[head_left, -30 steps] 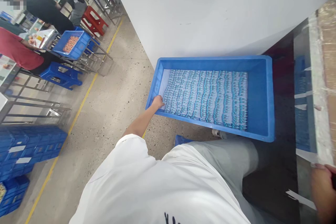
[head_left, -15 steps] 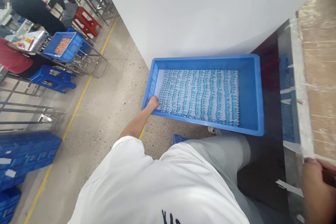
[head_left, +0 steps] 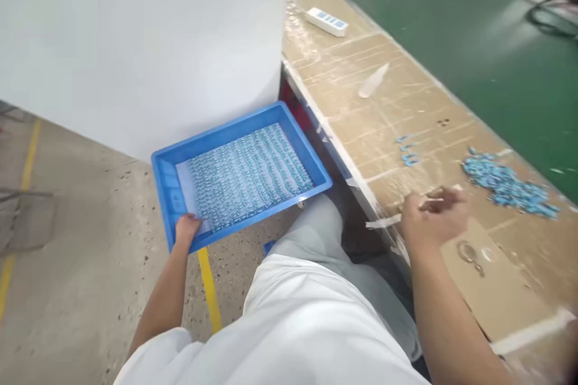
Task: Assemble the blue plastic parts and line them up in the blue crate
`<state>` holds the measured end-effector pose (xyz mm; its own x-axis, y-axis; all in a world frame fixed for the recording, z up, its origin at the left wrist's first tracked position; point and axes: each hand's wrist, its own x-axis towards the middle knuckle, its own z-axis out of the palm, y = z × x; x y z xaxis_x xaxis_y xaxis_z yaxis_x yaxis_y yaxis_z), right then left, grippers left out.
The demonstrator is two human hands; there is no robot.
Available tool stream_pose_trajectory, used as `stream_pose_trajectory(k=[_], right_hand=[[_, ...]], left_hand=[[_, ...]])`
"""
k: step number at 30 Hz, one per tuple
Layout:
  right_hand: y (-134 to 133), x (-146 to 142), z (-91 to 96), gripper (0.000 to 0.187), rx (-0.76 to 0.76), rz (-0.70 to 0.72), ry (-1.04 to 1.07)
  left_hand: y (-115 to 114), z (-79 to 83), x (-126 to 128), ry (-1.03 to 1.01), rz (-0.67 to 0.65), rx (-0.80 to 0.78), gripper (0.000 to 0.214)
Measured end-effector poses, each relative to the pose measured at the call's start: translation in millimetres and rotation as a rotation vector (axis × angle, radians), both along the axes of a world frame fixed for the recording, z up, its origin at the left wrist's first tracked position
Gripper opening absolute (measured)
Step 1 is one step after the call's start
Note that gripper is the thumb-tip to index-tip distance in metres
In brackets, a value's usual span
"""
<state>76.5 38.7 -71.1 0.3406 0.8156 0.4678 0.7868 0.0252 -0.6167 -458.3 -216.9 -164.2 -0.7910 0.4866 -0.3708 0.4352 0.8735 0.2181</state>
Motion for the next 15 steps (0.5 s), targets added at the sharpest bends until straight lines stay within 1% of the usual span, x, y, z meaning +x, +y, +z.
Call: stream_pose_trajectory(k=[2,3,4,6,9,12,15], right_hand=[[16,7,1.1,0.081,-0.121,-0.011,-0.082],[25,8,2.2,0.088,-0.18,-0.005,-0.144],[36,8,3.4,0.09,-0.225,0.004,-0.21],[58,2,4.8,0.089,-0.278,0.022,-0.324],[95,-8,3.4,0.075,-0.323,0.016,-0.433],[127,-13,-1.0,0.064,-0.335,0.038,-0.471],[150,-14,-5.0,0.063,-0.336,0.085,-0.494]], left_hand=[[-1,-0.2,-3,0.035,0.022,0.011,0.011],[-2,-0.2,-2,0.057,0.031,0.027,0.012],[-2,-0.1,-1,0.083,0.041,0.047,0.015],[-1,1.0,5,0.128,0.052,0.1,0.023],[7,3.5,19,0.151,0.044,0.194,0.031],[22,4.9,38,0.118,0.024,0.293,0.033],[36,4.4,60,0.033,0.0,0.385,0.029]])
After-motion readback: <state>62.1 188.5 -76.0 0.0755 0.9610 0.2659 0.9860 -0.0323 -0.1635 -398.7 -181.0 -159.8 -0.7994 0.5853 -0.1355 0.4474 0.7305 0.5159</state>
